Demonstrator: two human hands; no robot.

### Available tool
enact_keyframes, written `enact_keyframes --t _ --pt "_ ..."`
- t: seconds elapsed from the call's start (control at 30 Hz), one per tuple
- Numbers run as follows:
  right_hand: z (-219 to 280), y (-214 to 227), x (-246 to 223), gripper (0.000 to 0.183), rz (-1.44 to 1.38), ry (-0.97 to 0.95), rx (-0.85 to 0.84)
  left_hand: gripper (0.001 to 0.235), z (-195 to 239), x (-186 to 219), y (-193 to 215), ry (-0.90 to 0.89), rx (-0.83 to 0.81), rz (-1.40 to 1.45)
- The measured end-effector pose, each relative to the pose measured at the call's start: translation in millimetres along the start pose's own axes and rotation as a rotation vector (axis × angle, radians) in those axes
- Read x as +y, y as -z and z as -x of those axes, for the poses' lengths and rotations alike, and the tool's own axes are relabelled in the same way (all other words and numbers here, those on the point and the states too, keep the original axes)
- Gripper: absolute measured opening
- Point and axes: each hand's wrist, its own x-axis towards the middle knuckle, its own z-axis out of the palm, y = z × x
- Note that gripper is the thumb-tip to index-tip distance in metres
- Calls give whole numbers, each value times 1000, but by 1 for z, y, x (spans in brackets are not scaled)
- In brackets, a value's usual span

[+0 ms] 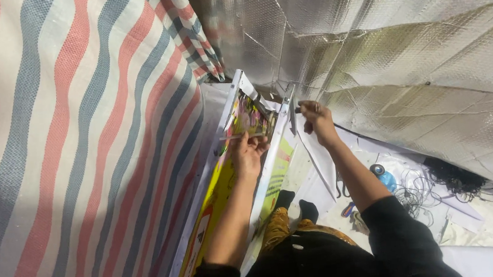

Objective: The person uses a screwdriver to tighten screws on a yellow signboard attached to a metal frame. They then use a lighter to heat and melt plastic zip ties to secure the signboard to the frame. The person works on multiple fastening points along the edge of the signboard.

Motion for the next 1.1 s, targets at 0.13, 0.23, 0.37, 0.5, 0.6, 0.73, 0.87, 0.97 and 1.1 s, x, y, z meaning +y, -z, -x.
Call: enact_keyframes --t 0.13,0.23,0.37,0.5,0.6,0.73,0.87,0.97,1.1 --pt "46 -8 10 29 434 561 -117 29 29 2 24 97 -13 -54" --pt "58 -20 24 39 735 734 -154 28 35 -11 52 93 1 -93" --pt "52 -24 23 47 806 761 -216 22 34 -20 66 35 14 -50" --pt "50 -24 8 45 1061 852 -181 19 29 -29 71 13 30 -15" --pt "36 -22 5 37 1048 825 -202 23 29 -26 72 -12 28 52" --pt "39 -15 -40 48 112 80 -323 22 30 -25 103 -102 58 48" --pt "27 15 -2 44 111 98 -241 18 91 14 94 -197 133 -61" --pt "38 30 17 34 274 185 -262 17 124 18 119 -327 225 -147" --pt "68 17 16 22 500 458 -372 18 183 34 122 -415 333 -205"
